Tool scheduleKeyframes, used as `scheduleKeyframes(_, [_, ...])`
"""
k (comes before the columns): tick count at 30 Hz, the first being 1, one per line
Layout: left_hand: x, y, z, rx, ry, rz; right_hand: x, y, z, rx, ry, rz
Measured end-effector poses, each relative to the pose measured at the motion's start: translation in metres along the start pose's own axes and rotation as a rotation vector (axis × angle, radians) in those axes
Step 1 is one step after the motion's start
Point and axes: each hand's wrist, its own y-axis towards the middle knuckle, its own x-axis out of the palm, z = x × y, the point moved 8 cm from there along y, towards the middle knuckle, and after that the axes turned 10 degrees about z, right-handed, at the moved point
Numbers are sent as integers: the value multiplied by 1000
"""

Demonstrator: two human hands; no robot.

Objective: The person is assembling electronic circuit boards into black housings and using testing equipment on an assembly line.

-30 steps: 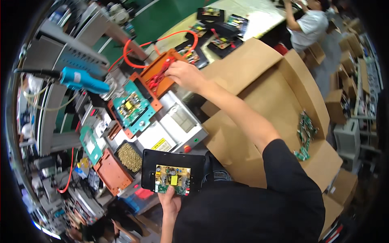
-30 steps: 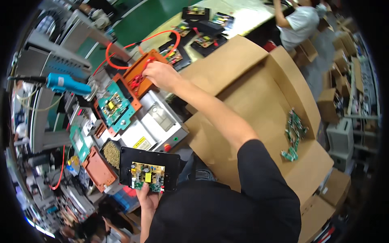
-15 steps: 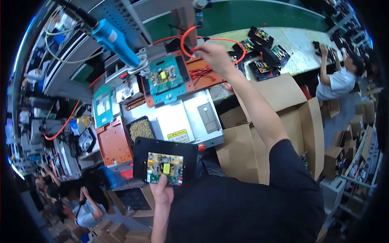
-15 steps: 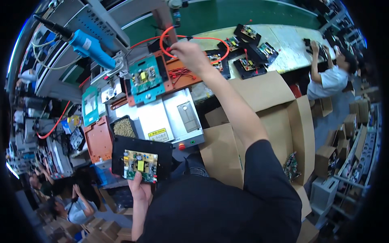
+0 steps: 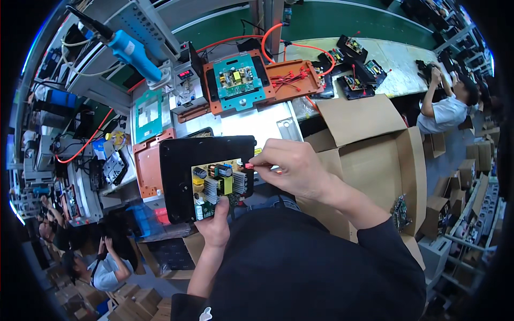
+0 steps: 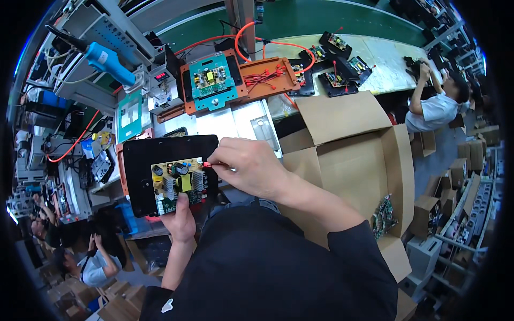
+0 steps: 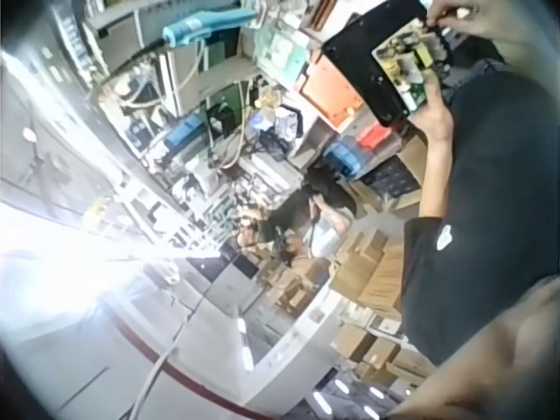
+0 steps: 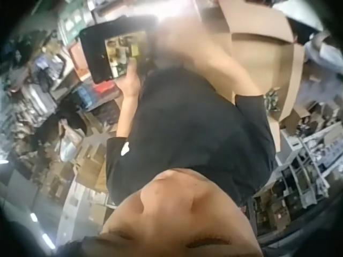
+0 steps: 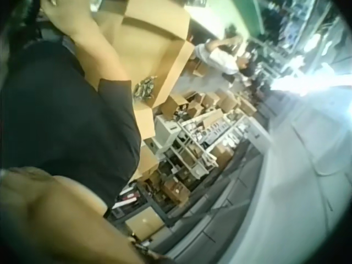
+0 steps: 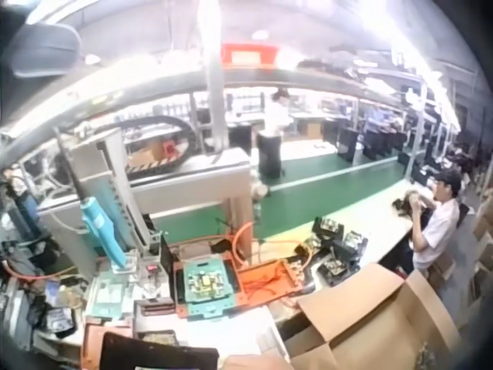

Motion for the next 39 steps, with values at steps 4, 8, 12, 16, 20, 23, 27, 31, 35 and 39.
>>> scheduleKeyframes(4, [-11,0,11,103,109,67,8,-1,-19,-66,-141,15])
scheduleKeyframes(8, [-12,-3,20,202,246,-13,18,-2,-28,-88,-221,15])
scheduleKeyframes(12, [-23,-6,19,207,284,-36,27,-1,-28,-89,-186,-2])
scheduleKeyframes(16, [-19,-4,27,183,202,14,22,-3,-28,-42,-144,-13])
scheduleKeyframes(20, [-14,-4,31,232,170,38,23,-5,-29,-55,-185,-21])
scheduleKeyframes(23, [-15,-1,28,228,212,18,23,-5,-27,-54,-187,-23])
scheduleKeyframes(27, [-8,6,26,152,167,8,21,-3,-25,-69,-206,-7])
scheduleKeyframes(31, [-12,5,30,254,244,3,23,-1,-22,-96,-177,-21])
scheduleKeyframes(35, [-7,-1,28,266,482,-119,32,-12,-17,-140,-182,-179])
scheduleKeyframes(39, [45,9,10,172,400,-246,26,-46,30,-82,-293,-161])
